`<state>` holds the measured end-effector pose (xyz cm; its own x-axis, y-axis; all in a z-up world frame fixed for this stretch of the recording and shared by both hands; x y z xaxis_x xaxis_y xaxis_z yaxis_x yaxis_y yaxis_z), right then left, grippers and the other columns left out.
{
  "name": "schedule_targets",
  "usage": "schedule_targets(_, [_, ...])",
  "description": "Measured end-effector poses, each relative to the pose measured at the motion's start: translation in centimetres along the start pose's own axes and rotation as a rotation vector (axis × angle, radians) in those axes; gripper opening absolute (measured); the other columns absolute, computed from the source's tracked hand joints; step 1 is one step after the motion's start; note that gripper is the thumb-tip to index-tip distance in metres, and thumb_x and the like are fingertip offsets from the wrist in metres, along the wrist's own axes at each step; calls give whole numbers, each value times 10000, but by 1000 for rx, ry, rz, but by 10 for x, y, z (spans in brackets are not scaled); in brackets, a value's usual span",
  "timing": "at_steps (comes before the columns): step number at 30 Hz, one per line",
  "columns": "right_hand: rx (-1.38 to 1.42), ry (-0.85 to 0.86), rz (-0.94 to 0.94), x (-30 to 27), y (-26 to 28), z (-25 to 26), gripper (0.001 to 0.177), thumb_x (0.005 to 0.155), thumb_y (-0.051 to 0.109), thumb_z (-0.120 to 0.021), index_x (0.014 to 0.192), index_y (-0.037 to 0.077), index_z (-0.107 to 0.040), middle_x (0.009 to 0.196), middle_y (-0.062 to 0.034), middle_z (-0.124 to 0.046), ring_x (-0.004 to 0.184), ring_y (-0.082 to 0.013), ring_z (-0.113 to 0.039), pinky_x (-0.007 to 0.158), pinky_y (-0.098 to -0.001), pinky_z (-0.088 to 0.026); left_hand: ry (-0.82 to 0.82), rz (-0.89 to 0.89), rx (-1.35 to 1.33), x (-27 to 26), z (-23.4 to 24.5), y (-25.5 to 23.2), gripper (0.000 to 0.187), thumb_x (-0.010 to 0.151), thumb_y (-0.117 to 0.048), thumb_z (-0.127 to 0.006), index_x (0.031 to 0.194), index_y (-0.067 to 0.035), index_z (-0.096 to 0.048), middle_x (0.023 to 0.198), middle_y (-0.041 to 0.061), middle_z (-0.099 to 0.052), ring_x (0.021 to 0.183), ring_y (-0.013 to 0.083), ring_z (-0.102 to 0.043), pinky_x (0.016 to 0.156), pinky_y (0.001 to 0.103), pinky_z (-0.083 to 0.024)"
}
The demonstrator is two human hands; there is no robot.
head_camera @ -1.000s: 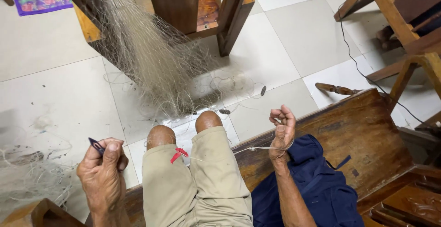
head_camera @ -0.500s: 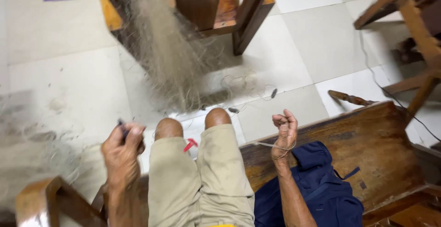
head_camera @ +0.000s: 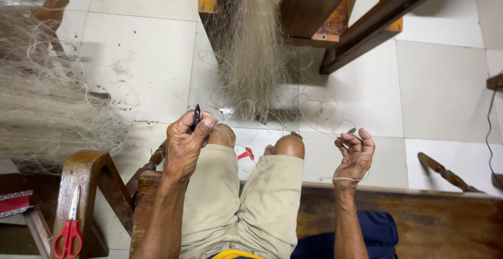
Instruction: Repairing a fine mesh fishing net using a shuttle and scissors
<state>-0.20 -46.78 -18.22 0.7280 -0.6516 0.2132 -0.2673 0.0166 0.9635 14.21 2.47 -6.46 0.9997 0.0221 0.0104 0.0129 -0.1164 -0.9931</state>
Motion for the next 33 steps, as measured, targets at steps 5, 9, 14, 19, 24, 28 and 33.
schedule_targets(5, [80,44,-78,44,1,-26,965,1119,864,-449,1757,140,-466,1340,-135,-779,1204,-207,-819,1077,-377,-718,-4,26,4,5,-11,-16,149,1101,-143,-884,1064,1,-871,739,62,-682,599,89,-582,570,247,-533])
schedule_targets(9, [78,18,-78,78,-2,-41,984,1105,836,-511,1818,171,-381,1409,-174,-748,1217,-258,-819,1087,-439,-744,9,67,36,10,-21,-22,155,1095,-157,-894,1065,-5,-894,703,44,-671,612,93,-583,600,258,-541])
schedule_targets(14, [36,-127,-197,107,-33,-8,684,1241,473,-600,1806,195,-334,1410,-207,-789,1133,-329,-860,947,-477,-816,-15,96,71,26,-24,-35,176,1097,-210,-894,1060,-38,-910,755,31,-688,712,108,-562,657,283,-549])
schedule_targets(19, [-121,4,-198,59,10,16,1209,990,823,-726,1863,120,-272,1459,-94,-743,1194,-239,-754,998,-422,-663,-16,221,67,8,-29,0,224,1091,-330,-871,1132,-111,-896,988,-46,-782,960,121,-703,926,314,-606])
schedule_targets(24, [-107,26,-224,52,1,41,1247,990,851,-740,1866,104,-261,1435,-91,-748,1152,-225,-772,956,-426,-686,2,211,62,0,-44,6,250,1139,-360,-811,1052,-126,-821,942,-63,-680,908,96,-595,852,297,-524])
schedule_targets(28, [-86,-17,-104,63,24,47,1084,1023,768,-757,1816,169,-324,1455,-90,-733,1166,-218,-772,1010,-419,-700,-1,188,31,-4,-47,18,350,1088,-485,-833,1156,-142,-857,987,-64,-720,911,135,-633,825,302,-553])
schedule_targets(33, [-149,-139,187,56,80,64,827,1121,403,-703,1839,175,-360,1540,-171,-718,1280,-301,-769,1010,-436,-741,-28,71,13,11,-46,-14,210,1134,-363,-832,1098,-157,-818,879,-107,-587,787,58,-497,697,249,-413])
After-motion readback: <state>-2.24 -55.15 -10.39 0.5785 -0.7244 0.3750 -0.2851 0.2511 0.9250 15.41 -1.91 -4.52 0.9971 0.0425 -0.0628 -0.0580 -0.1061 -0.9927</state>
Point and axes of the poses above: each hand's wrist, its own x-axis towards the middle knuckle, its own z-axis out of the back of the hand, y = z × x, the point moved 9 cm from there along x, towards the middle knuckle
